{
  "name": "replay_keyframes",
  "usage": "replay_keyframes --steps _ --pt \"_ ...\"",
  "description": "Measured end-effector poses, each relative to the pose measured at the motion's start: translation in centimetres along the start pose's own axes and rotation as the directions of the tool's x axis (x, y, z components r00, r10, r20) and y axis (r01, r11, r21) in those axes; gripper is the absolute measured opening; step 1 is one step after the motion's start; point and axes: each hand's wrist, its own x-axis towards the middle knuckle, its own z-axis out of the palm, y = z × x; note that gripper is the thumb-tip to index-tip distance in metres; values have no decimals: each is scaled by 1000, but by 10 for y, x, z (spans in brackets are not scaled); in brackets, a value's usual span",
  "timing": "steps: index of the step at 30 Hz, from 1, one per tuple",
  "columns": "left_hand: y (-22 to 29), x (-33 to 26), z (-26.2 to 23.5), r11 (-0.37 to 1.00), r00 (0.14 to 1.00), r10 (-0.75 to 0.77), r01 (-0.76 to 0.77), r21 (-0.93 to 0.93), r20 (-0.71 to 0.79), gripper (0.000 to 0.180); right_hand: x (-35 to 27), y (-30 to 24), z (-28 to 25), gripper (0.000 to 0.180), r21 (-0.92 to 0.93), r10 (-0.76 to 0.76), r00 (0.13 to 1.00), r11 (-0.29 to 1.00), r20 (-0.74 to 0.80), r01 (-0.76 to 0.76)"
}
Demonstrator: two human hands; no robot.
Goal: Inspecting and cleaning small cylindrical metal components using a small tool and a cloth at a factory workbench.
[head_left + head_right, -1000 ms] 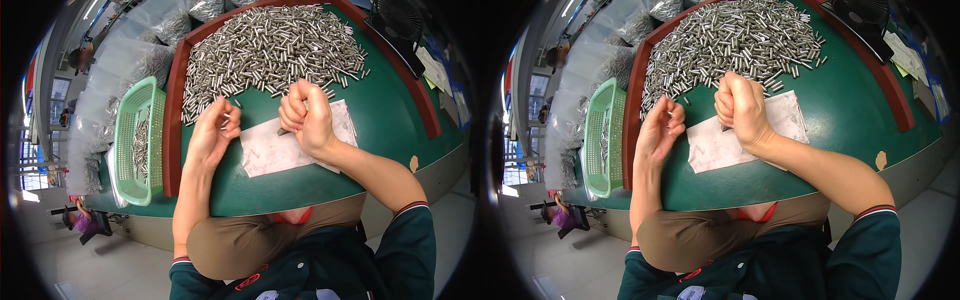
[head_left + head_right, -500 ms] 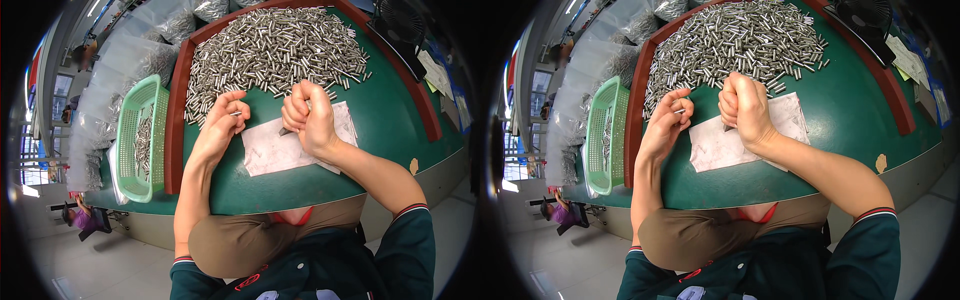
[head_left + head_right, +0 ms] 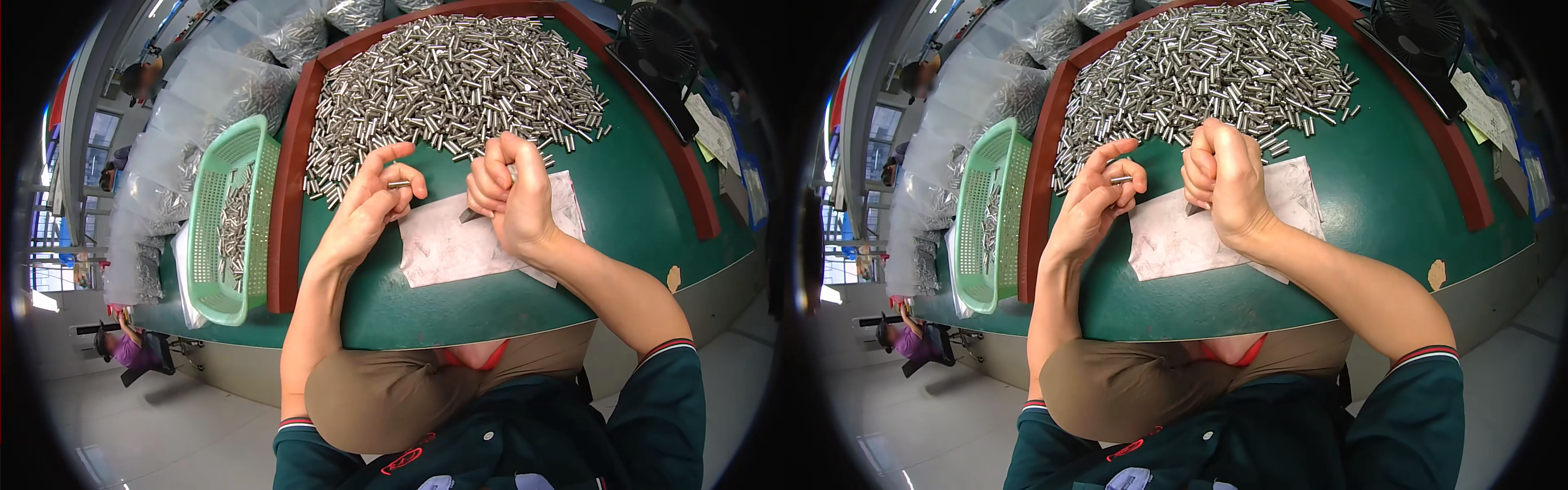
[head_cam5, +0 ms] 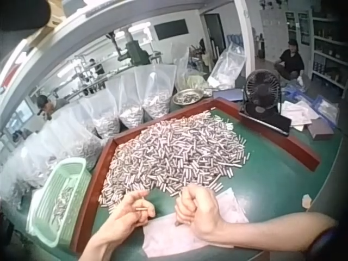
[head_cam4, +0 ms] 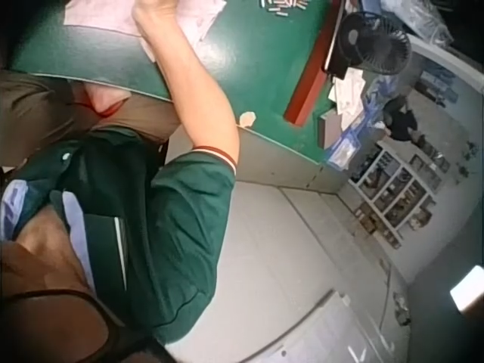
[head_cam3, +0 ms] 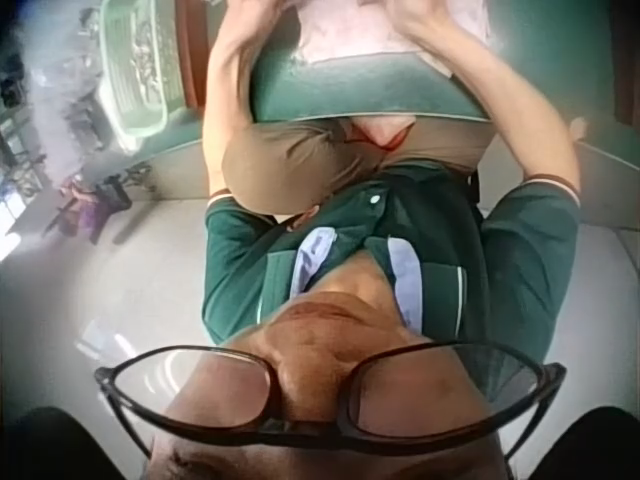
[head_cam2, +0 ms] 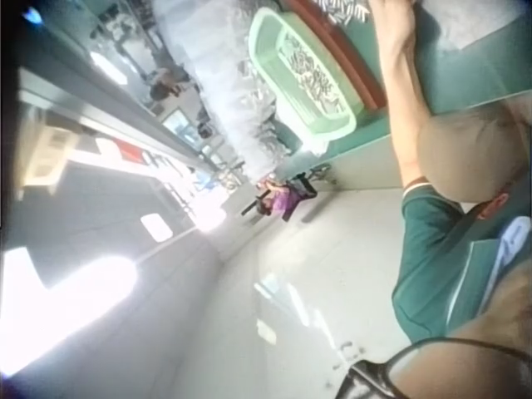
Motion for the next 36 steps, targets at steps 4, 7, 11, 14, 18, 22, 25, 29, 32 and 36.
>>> replay_keyframes --steps 4,7,11,14,18,22,25,29,32,36 --pt "-2 0 1 997 999 41 -42 65 13 43 0 -1 1 32 3 6 1000 1000 -6 -6" --pt "-3 1 0 997 1000 29 -29 74 4 41 1 -1 1 32 -4 -1 1000 1000 -3 1" --pt "-4 0 1 997 999 46 -46 56 2 41 1 0 0 33 1 -1 1000 1000 -2 1" --pt "-4 0 3 995 999 54 -53 82 -3 42 0 -1 0 33 2 5 1000 1000 -5 -5" --pt "-9 0 6 931 989 149 -136 338 -15 44 0 -1 -1 32 11 10 1000 1000 -1 -10" --pt "-8 -1 12 844 976 214 -203 497 35 48 -2 -2 0 33 8 -48 997 999 59 48" --pt "-12 -1 15 838 974 210 -224 498 85 53 -4 -10 4 37 33 -199 972 980 124 197" --pt "-21 1 22 792 955 239 -298 533 177 61 -6 -10 10 39 -24 -209 971 977 117 213" --pt "-21 0 23 805 946 228 -316 502 230 63 -7 -8 14 39 1 -203 973 979 107 204" --pt "-19 0 26 837 956 181 -272 474 230 64 -8 -6 15 39 1 -204 971 979 124 205"
